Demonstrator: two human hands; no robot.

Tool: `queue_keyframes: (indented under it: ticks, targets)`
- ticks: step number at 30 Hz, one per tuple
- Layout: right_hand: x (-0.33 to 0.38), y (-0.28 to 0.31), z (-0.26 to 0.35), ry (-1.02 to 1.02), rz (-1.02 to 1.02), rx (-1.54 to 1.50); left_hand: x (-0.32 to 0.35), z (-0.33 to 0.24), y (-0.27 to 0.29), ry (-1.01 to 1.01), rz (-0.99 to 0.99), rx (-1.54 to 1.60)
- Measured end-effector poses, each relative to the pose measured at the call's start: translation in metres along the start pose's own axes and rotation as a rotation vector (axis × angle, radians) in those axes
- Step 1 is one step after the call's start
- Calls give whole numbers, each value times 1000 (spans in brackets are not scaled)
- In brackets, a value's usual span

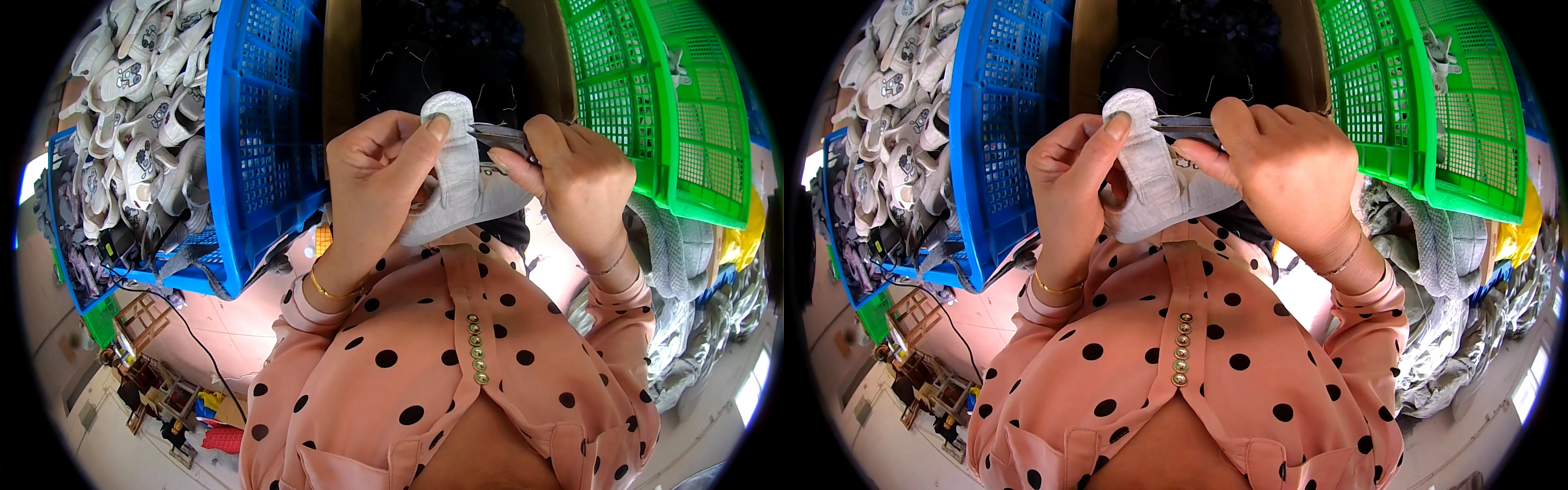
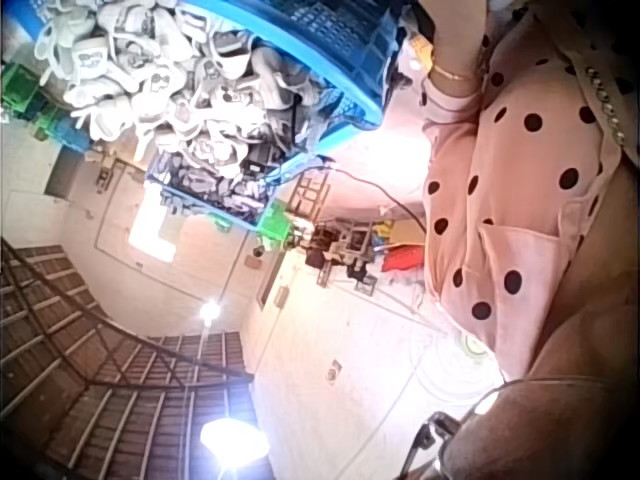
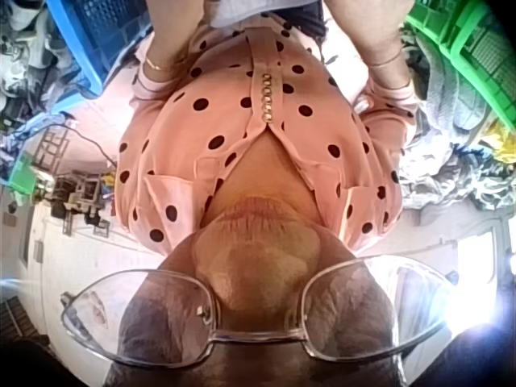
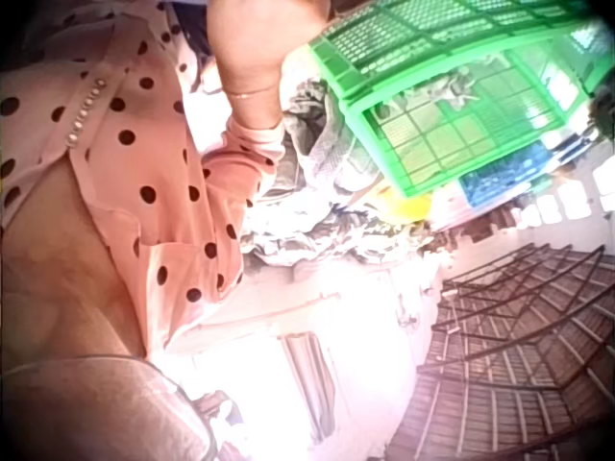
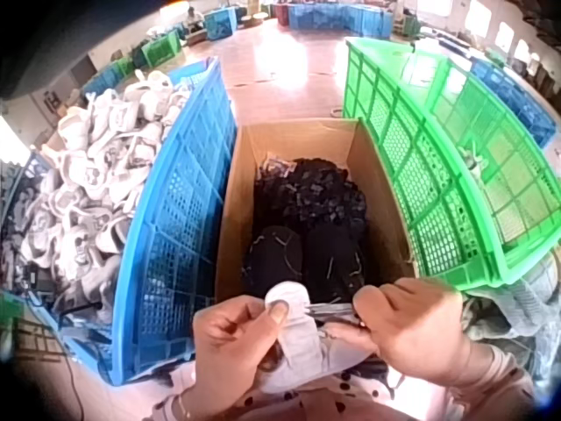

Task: The person sits on the floor and uses scissors to trim excess fabric and threads from the edges of white slippers. They handle the slippers one at a time, turning them over to access different sides, and place the finished items into a blue basket.

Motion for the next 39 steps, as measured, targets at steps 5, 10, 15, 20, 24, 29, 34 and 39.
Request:
queue_keyframes:
  ticks: [5, 10, 15, 20, 24, 29, 34, 39]
  targets:
    - [0, 0, 2, -22, -19, 62, 2, -2, -1, -12, -1, -43]
    - [1, 2, 5, -40, 11, 64, 4, -4, -1, -25, -7, -86]
    - [1, -2, 5, -27, -14, 45, 7, 2, -1, -22, -14, -30]
    - [7, -20, -3, -66, -65, -146, 5, 1, 0, 13, -51, -4]
    - [7, -20, -3, -56, -109, -132, 4, 1, 3, -3, -37, 0]
    - [4, -19, -4, -45, -128, -101, 4, 2, 1, 2, -21, 5]
    - [5, -14, -2, -68, -33, -83, 5, 0, -2, 13, -20, 16]
    - [1, -7, 1, -34, -55, 3, 5, 1, -2, -11, -25, -5]
Point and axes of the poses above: each hand's wrist, its own x-axis away from the middle knuckle, its own y-axis out of the back of the hand, z = x × y, the point moved 3 cm from there along -x, towards the middle knuckle, and after that the axes turned 6 degrees about z, right-handed, at the moved point
